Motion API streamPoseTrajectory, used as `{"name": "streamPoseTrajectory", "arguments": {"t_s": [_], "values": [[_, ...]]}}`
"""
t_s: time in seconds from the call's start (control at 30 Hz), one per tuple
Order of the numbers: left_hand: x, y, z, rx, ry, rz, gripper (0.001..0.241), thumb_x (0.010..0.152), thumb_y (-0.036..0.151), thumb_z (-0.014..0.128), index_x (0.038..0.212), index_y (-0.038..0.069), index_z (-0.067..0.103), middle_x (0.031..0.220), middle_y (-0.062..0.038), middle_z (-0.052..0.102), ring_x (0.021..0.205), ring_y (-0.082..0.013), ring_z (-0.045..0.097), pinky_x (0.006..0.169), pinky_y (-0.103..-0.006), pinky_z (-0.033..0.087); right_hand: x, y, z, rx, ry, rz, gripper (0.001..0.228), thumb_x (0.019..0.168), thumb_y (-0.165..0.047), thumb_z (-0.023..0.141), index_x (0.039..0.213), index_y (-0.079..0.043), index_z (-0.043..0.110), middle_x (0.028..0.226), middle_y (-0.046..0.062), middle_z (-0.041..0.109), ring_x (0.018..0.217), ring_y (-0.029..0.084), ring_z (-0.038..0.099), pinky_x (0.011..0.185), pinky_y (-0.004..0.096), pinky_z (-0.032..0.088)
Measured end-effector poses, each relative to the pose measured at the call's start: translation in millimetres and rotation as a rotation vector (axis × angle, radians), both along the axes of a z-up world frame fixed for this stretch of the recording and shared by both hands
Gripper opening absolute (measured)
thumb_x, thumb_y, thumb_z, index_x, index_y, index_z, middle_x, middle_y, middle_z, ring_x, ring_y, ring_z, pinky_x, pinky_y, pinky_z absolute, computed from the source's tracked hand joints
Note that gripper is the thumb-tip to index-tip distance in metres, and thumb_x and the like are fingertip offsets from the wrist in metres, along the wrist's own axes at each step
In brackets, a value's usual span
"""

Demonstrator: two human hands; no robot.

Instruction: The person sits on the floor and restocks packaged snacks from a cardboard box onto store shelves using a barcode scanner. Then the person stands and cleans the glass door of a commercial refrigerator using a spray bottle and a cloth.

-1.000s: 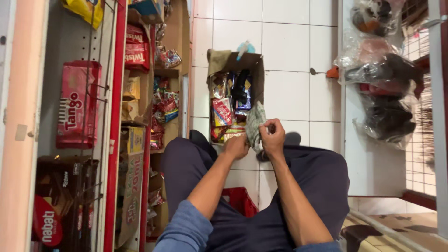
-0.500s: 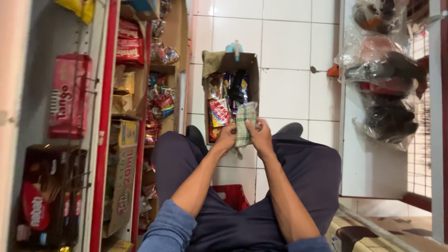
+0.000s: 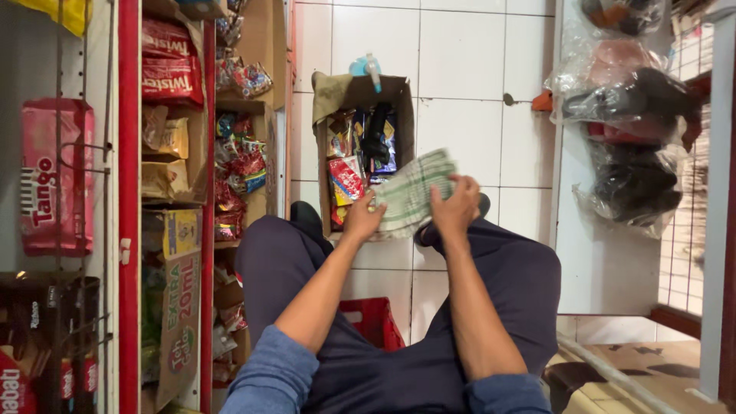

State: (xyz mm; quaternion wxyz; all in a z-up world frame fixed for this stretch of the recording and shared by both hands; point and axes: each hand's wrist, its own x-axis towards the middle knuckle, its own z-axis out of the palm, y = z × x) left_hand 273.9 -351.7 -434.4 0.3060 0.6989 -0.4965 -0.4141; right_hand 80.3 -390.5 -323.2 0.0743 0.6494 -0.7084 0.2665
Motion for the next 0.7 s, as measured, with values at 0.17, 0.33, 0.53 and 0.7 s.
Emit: {"name": "streamPoseTrajectory", "arguments": {"t_s": [0.17, 0.33, 0.53, 0.7], "values": [[22.8, -12.3, 44.7, 0.106, -0.228, -0.388, 0.052, 0.086, 0.033, 0.073, 0.134, 0.015, 0.065, 0.145, -0.022, 0.053, 0.137, -0.0405, 0.046, 0.113, -0.053, 0.036, 53.3, 6.7, -27.7, 0.254, -0.418, 0.31, 0.024, 0.086, -0.013, 0.077, 0.107, -0.007, 0.066, 0.106, 0.016, 0.068, 0.102, 0.035, 0.066, 0.087, 0.043, 0.05], [73.5, -52.0, 64.4, 0.091, -0.658, -0.585, 0.047, 0.088, 0.033, 0.07, 0.132, 0.019, 0.064, 0.142, -0.018, 0.053, 0.146, -0.0389, 0.036, 0.115, -0.0743, 0.018, 101.2, -26.6, -83.8, 0.628, -0.653, 0.325, 0.028, 0.088, -0.016, 0.073, 0.111, -0.004, 0.063, 0.103, 0.017, 0.069, 0.095, 0.033, 0.07, 0.088, 0.041, 0.055], [69.4, -61.1, 30.7, 0.157, -0.419, -0.372, 0.059, 0.082, 0.034, 0.075, 0.134, 0.01, 0.061, 0.147, -0.026, 0.045, 0.142, -0.0502, 0.031, 0.114, -0.0631, 0.024, 133.0, -78.9, -141.2, 0.415, -0.35, 0.218, 0.05, 0.07, -0.014, 0.079, 0.115, -0.001, 0.061, 0.11, 0.028, 0.062, 0.103, 0.045, 0.06, 0.086, 0.05, 0.049], [82.0, -67.6, 10.5, 0.183, -0.336, -0.336, 0.063, 0.086, 0.026, 0.072, 0.142, 0.006, 0.052, 0.151, -0.029, 0.041, 0.147, -0.0485, 0.029, 0.117, -0.0604, 0.026, 139.5, -81.1, -198.3, 0.746, -0.194, 0.39, 0.032, 0.095, -0.022, 0.068, 0.122, -0.007, 0.06, 0.124, 0.022, 0.065, 0.119, 0.042, 0.062, 0.098, 0.05, 0.047]]}}
